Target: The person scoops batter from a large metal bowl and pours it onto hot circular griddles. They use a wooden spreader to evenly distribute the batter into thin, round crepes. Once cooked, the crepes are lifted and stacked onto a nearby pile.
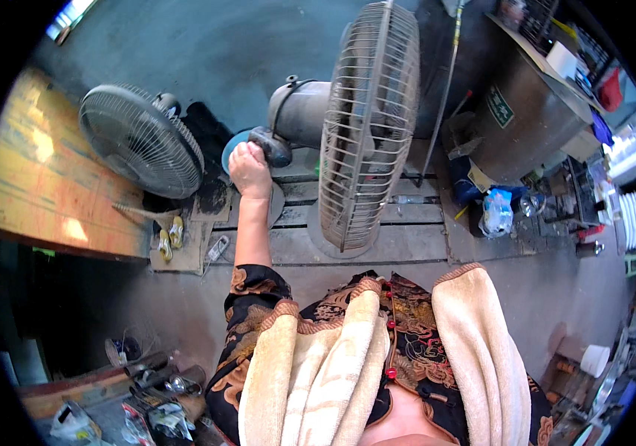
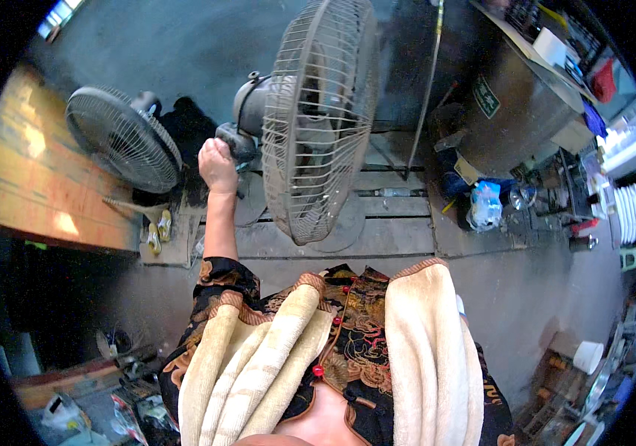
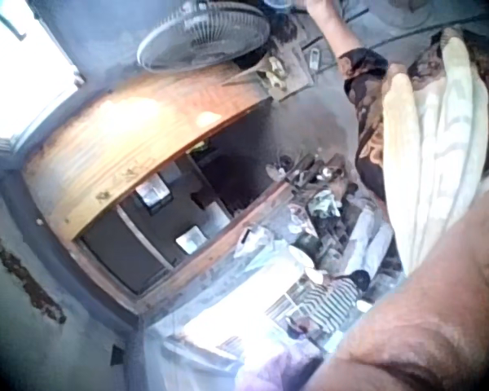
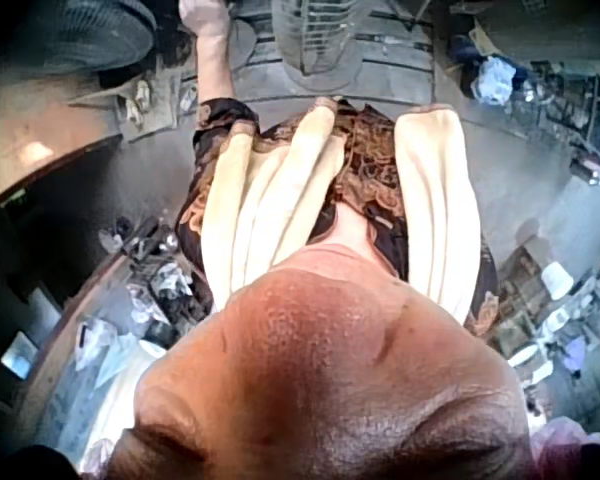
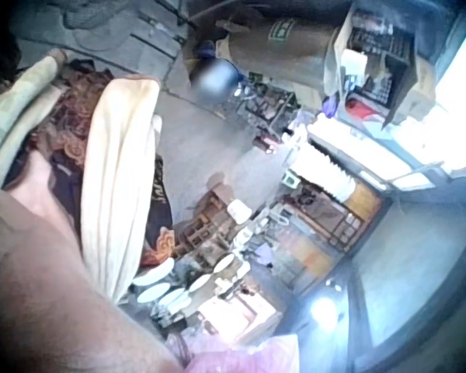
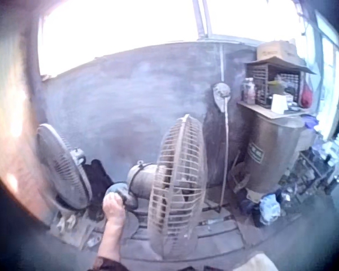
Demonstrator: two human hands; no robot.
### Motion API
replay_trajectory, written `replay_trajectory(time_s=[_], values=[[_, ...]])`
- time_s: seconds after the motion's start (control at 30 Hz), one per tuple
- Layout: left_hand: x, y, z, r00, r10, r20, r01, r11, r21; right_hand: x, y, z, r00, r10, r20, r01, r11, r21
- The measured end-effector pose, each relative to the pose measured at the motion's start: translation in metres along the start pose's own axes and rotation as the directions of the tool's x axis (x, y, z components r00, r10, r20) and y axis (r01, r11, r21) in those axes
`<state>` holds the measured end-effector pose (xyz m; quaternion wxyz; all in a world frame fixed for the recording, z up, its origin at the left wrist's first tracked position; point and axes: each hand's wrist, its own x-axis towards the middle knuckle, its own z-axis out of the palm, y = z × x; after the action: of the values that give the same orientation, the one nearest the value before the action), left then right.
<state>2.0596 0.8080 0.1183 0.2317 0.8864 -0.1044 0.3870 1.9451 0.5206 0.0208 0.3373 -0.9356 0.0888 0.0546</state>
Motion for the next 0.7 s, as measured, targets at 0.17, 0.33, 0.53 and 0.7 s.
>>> replay_trajectory(time_s=[0.17, 0.33, 0.53, 0.7], values=[[-0.001, 0.001, 0.006, 0.995, 0.077, -0.063, -0.073, 0.995, 0.063, -0.003, 0.004, -0.002, 1.0, 0.016, -0.02, -0.016, 1.0, 0.002], [0.003, 0.002, 0.001, 0.981, 0.173, -0.087, -0.163, 0.981, 0.108, 0.002, 0.0, -0.003, 1.0, 0.005, -0.025, -0.005, 1.0, -0.002], [0.001, -0.004, -0.003, 0.958, 0.281, -0.051, -0.274, 0.954, 0.123, -0.009, 0.004, -0.006, 1.0, -0.008, -0.03, 0.008, 1.0, 0.004], [0.004, -0.002, -0.013, 0.95, 0.312, -0.03, -0.302, 0.937, 0.177, -0.043, 0.024, -0.01, 0.999, -0.003, -0.032, 0.004, 1.0, 0.016]])
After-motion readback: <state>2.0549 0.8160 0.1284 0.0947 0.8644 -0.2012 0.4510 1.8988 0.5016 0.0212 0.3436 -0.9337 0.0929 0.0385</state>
